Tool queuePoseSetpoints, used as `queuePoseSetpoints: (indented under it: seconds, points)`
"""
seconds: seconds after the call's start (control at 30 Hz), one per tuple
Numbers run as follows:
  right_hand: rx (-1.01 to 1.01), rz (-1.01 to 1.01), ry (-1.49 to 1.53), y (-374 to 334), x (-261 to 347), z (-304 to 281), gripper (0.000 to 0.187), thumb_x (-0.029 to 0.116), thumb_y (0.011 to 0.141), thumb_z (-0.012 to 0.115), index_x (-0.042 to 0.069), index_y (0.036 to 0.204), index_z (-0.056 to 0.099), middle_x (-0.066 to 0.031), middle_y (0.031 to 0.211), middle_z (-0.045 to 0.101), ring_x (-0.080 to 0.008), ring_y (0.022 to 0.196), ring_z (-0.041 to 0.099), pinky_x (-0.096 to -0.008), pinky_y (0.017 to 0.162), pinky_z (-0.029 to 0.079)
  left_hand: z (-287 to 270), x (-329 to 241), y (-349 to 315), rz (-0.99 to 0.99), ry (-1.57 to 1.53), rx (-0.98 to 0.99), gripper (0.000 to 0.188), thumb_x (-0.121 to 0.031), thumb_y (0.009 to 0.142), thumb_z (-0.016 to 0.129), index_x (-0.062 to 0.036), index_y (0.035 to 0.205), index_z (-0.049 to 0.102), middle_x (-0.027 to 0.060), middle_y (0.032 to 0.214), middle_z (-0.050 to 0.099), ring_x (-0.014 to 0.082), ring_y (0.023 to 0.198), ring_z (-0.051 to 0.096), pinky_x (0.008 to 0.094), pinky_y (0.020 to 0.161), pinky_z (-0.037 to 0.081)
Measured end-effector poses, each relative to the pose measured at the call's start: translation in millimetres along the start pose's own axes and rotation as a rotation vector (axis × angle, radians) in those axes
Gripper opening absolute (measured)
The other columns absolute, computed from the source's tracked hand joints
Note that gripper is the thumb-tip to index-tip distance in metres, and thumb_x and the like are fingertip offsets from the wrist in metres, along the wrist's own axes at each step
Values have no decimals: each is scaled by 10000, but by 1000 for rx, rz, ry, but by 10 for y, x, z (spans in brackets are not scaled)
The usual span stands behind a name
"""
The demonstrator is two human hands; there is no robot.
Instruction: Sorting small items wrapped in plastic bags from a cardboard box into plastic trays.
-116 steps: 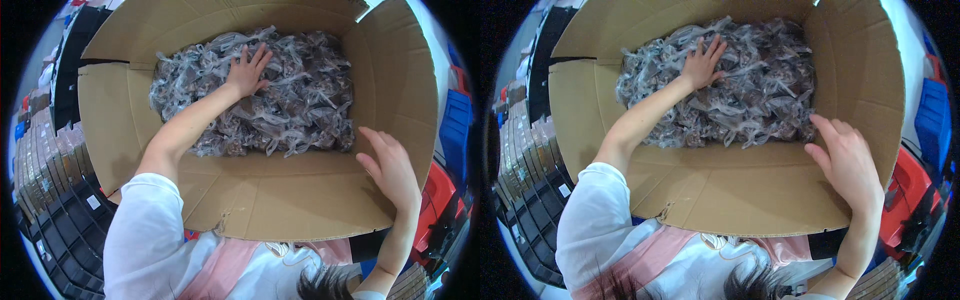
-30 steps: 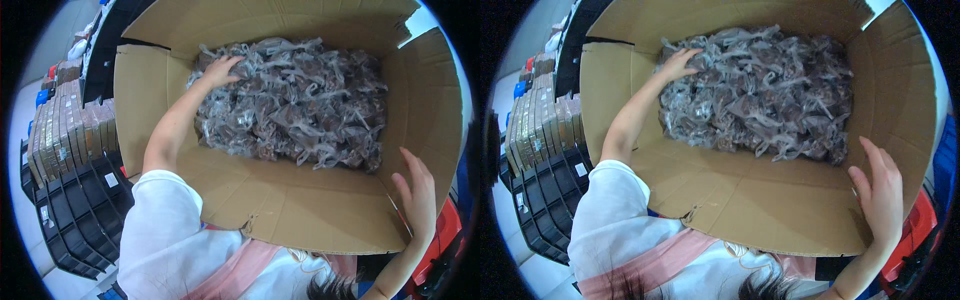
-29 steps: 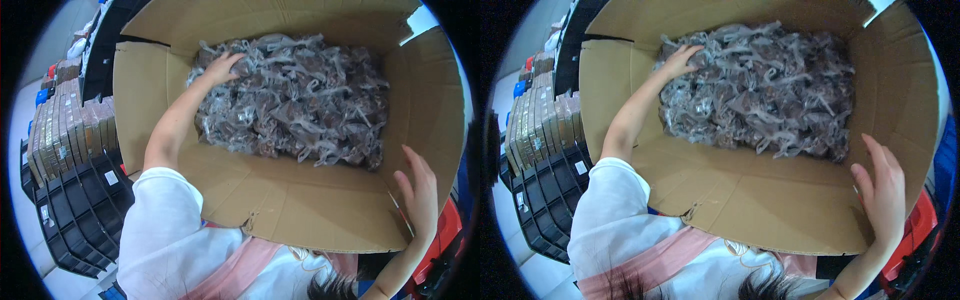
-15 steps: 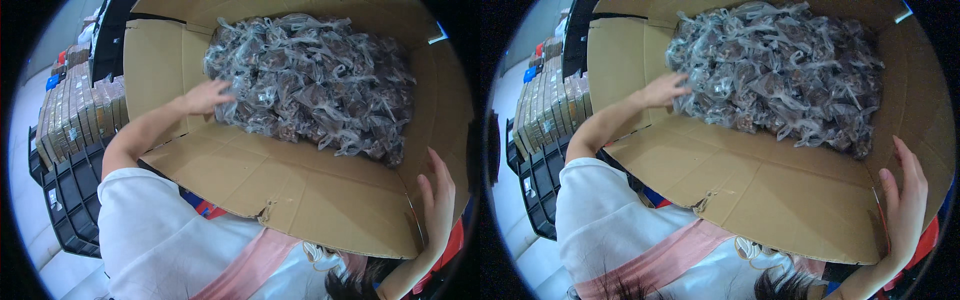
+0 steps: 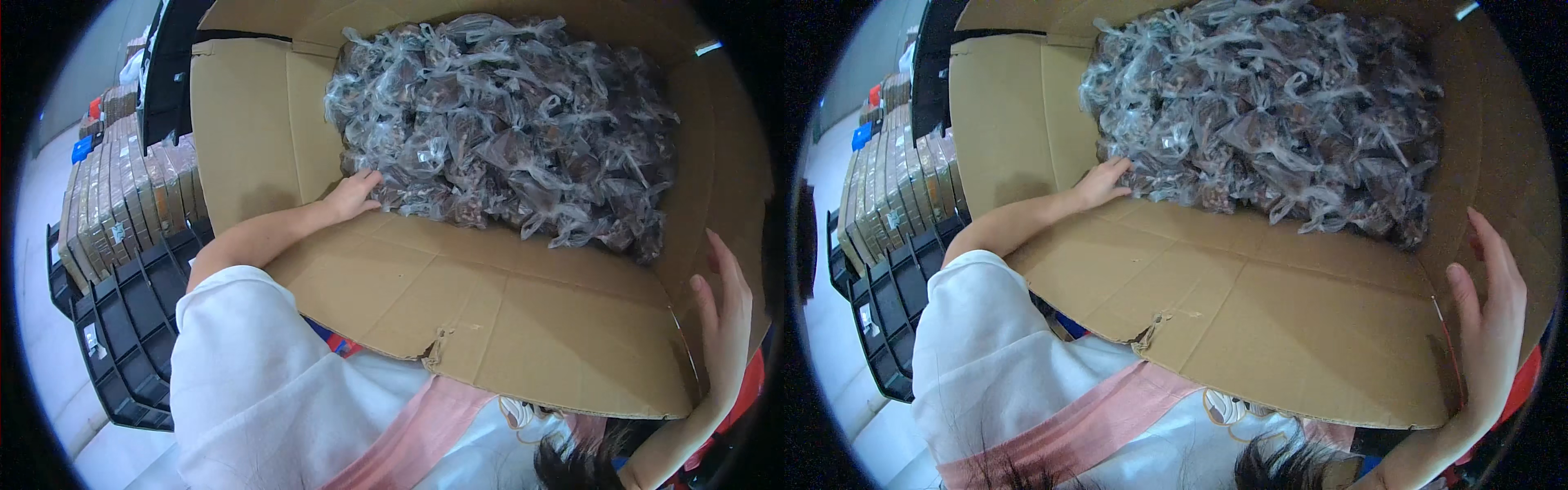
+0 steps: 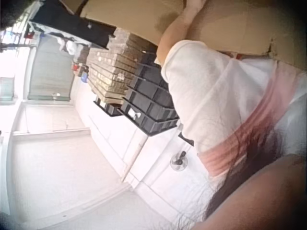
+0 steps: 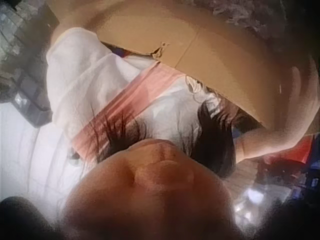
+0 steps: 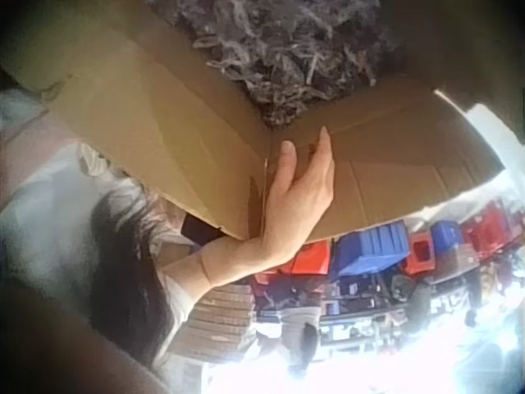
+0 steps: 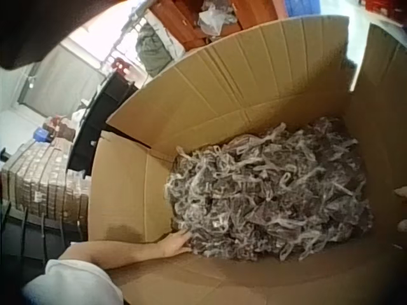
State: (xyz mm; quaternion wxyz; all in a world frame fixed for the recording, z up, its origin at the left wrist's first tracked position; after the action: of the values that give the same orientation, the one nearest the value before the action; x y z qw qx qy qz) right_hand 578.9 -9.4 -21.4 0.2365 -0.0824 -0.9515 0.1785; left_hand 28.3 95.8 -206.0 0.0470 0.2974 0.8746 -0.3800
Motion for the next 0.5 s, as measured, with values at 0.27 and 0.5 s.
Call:
queuePoseSetpoints:
  seconds: [0.27,0.5]
  points:
    - [7,24,12,10,-25,18,449,31,827,552,16,1270,478,-195,1199,555,-310,1109,538,-366,945,401,-125,197,214,-221,-468,125,329,-58,770,643,-19,1083,548,147,865,608,261,732,619,344,674,509]
    - [40,14,6,3,2,8,456,31,835,538,8,1284,464,-192,1227,540,-305,1118,527,-364,963,387,-102,677,-15,-216,-259,116,401,-156,757,679,-57,1119,538,134,852,625,255,728,632,363,664,512]
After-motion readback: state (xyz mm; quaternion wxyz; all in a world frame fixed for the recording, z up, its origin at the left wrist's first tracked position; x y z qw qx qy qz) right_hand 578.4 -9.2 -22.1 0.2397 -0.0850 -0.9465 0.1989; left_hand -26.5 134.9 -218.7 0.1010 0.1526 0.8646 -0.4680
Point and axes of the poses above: each hand's wrist, its own y-axis towards the middle knuckle, its own z-axis out of the palm, x = y × z, the point moved 2 cm from there along y, towards the middle knuckle
